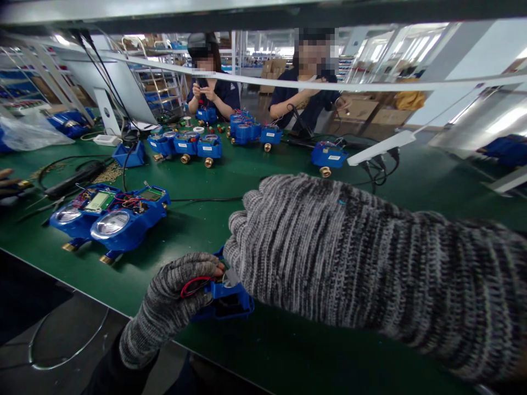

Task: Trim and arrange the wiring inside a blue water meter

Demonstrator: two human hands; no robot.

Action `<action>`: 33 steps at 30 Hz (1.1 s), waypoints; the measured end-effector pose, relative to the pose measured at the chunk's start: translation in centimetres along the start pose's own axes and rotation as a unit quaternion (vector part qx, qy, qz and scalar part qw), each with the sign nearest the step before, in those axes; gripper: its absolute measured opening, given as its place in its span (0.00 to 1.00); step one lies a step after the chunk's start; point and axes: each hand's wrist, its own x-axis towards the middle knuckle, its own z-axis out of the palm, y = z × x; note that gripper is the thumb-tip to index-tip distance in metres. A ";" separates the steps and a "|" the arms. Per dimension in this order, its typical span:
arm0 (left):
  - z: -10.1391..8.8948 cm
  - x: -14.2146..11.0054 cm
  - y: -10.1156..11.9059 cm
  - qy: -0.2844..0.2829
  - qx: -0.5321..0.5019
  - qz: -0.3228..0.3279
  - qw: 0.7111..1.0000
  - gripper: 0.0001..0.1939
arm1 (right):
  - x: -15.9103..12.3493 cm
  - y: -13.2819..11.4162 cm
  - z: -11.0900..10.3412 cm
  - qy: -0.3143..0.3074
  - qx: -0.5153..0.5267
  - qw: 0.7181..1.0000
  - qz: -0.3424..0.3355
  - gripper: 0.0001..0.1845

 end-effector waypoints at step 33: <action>0.2 -0.4 -0.1 0.007 -0.052 -0.019 0.998 0.12 | 0.6 0.4 -0.4 -0.021 0.076 0.995 0.063 0.22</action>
